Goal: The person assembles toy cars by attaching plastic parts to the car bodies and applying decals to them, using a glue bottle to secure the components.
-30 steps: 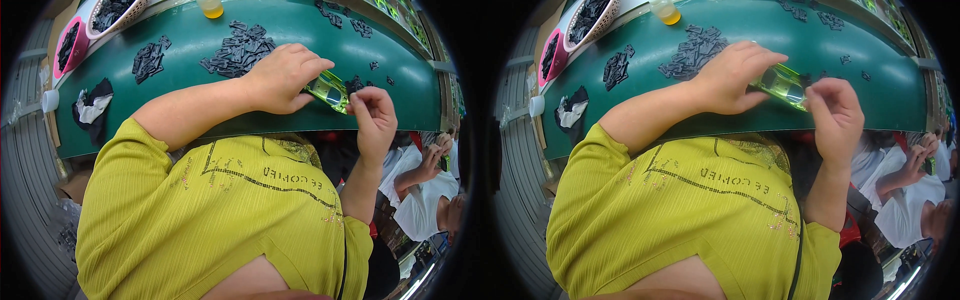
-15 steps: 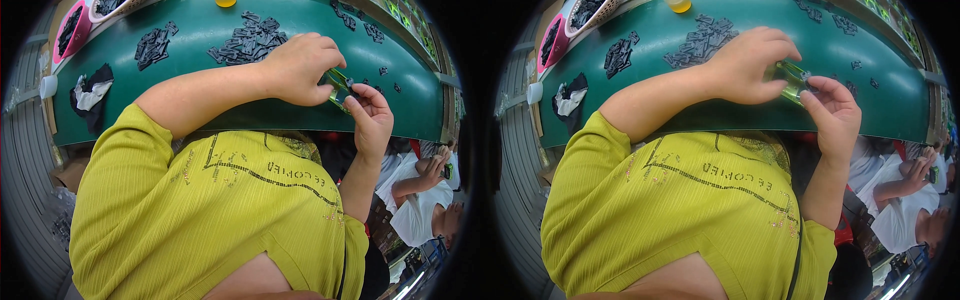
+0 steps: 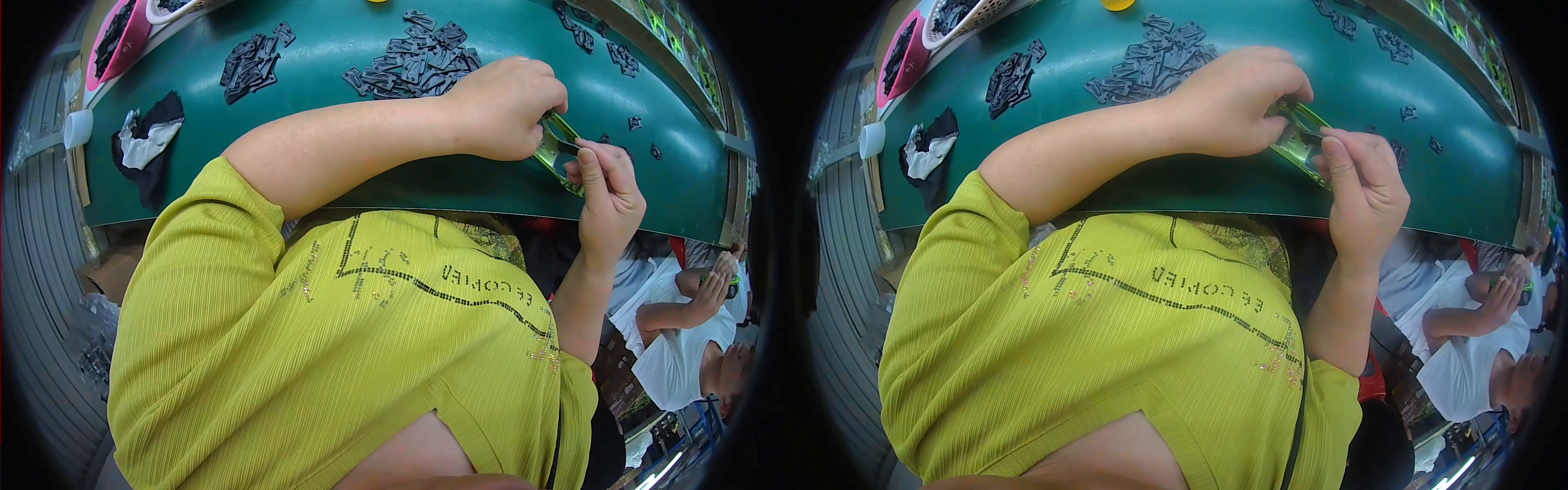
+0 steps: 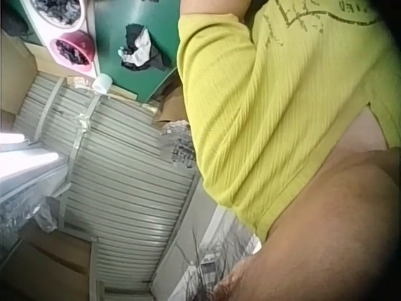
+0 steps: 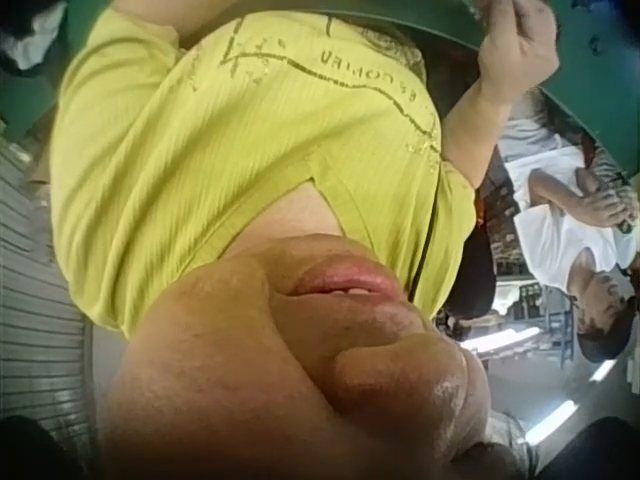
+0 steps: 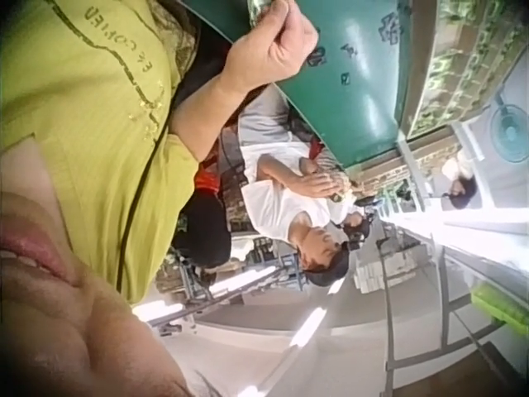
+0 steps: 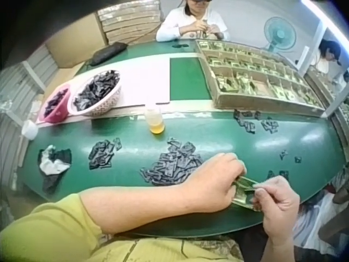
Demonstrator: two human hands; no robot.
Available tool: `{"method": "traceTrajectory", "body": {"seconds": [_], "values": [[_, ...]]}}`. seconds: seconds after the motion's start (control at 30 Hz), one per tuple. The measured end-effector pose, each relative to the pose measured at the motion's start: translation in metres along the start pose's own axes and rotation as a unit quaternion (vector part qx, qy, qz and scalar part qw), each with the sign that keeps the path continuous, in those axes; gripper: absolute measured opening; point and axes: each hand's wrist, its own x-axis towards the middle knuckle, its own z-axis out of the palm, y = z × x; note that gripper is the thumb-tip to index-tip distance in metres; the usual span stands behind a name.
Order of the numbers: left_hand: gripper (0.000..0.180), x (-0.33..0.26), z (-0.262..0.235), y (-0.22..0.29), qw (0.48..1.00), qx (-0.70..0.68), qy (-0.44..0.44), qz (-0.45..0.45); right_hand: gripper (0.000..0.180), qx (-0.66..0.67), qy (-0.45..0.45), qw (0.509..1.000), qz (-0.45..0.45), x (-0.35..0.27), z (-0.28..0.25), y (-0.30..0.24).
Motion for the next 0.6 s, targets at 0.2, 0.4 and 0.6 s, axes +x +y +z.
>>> {"method": "traceTrajectory", "body": {"seconds": [0.2, 0.4, 0.6], "values": [[0.021, 0.002, -0.001, -0.001, 1.0, 0.001, -0.008, -0.025, 0.014, -0.217, 0.038, 0.957, -0.186, 0.007, 0.018, 0.011], [0.02, 0.004, -0.004, -0.001, 0.998, -0.014, -0.021, -0.056, 0.012, -0.226, 0.04, 0.962, -0.151, 0.009, 0.017, 0.008], [0.02, 0.005, -0.007, 0.001, 0.996, -0.024, -0.036, -0.08, 0.009, -0.251, 0.046, 0.957, -0.14, 0.01, 0.021, 0.003]]}}
